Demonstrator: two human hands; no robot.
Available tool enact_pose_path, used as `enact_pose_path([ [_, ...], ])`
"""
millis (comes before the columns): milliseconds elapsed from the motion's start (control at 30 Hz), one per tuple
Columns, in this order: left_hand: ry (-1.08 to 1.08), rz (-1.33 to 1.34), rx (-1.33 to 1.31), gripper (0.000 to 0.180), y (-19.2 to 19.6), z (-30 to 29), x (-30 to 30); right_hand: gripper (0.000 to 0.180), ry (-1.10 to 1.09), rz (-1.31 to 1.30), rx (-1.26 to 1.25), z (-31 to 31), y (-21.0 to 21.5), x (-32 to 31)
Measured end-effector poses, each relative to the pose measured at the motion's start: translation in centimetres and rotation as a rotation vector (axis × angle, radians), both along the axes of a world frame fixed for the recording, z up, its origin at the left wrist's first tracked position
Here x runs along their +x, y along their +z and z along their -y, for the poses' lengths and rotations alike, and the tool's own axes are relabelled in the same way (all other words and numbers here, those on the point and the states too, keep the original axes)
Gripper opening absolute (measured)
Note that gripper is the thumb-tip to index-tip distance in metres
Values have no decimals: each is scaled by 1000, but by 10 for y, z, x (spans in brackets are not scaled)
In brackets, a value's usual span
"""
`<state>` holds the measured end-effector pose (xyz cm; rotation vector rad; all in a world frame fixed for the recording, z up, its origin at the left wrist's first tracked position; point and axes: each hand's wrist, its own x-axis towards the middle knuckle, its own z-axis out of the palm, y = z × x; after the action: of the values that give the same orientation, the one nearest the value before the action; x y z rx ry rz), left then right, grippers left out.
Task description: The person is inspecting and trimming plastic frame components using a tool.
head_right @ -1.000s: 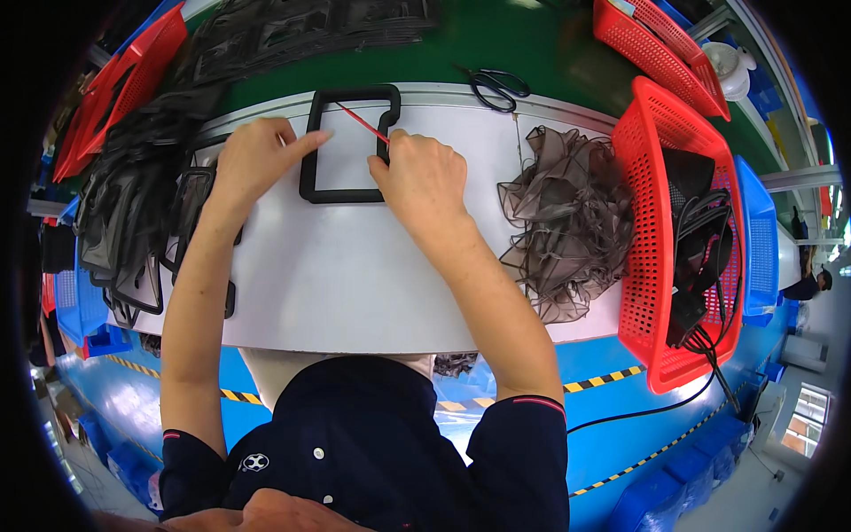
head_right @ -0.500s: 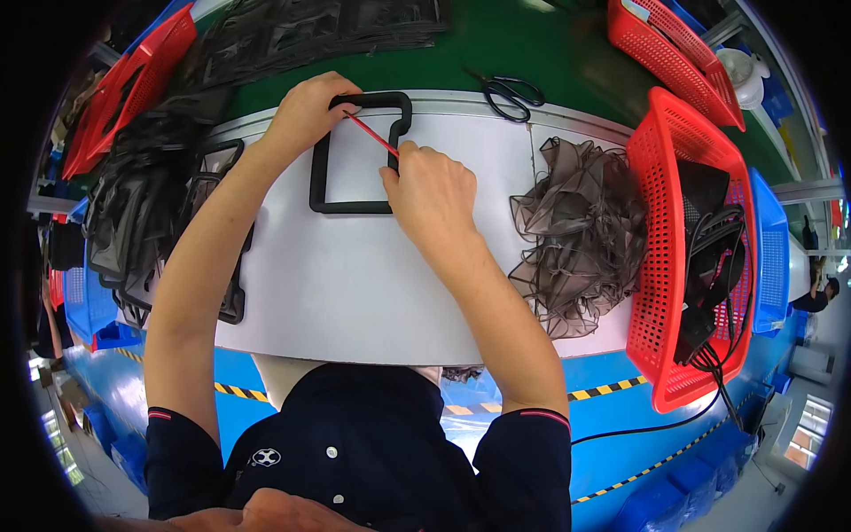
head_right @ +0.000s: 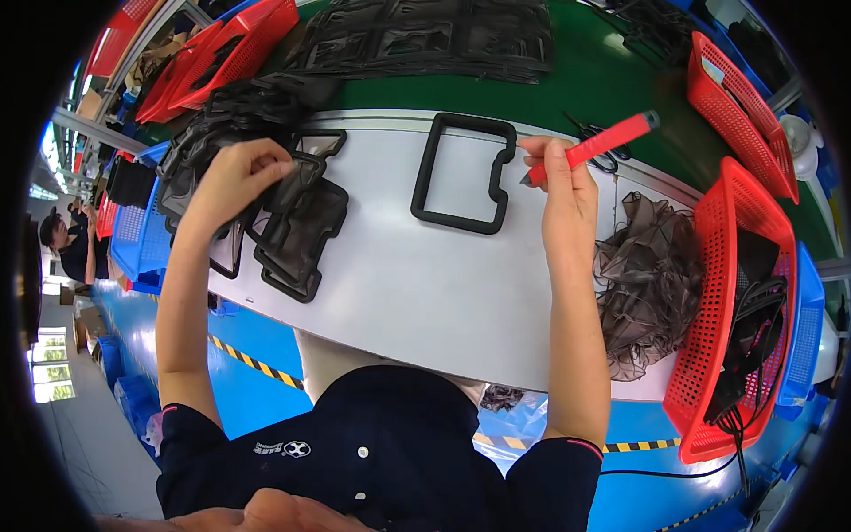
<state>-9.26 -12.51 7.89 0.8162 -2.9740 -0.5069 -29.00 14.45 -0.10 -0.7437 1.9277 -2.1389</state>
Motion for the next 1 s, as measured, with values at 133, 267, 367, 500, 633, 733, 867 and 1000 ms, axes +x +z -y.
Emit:
enact_pose_path([
  [133, -47, -149, -69, 41, -49, -15, 22, 39, 82, 46, 29, 3, 1, 3],
  [267, -30, -162, 172, 37, -31, -12, 29, 29, 176, 196, -75, 9, 2, 16],
  [367, 120, -473, 557, 24, 2, -15, 46, 27, 252, 317, -121, 12, 18, 40],
  [500, 95, -688, 942, 26, 5, -55, 59, 28, 487, 480, -270, 19, 40, 93],
  [633, 222, -811, 1198, 31, -53, -94, 63, 28, 582, 496, -281, 37, 22, 128],
  [733, 242, -822, 1279, 31, -86, -114, 65, 26, 620, 549, -246, 44, -9, 138],
  [867, 271, -834, 1283, 33, -107, -115, 71, 27, 612, 538, -161, 45, -27, 142],
  [1000, 311, -813, 1273, 32, -99, -111, 73, 27, 683, 596, -47, 42, -25, 141],
])
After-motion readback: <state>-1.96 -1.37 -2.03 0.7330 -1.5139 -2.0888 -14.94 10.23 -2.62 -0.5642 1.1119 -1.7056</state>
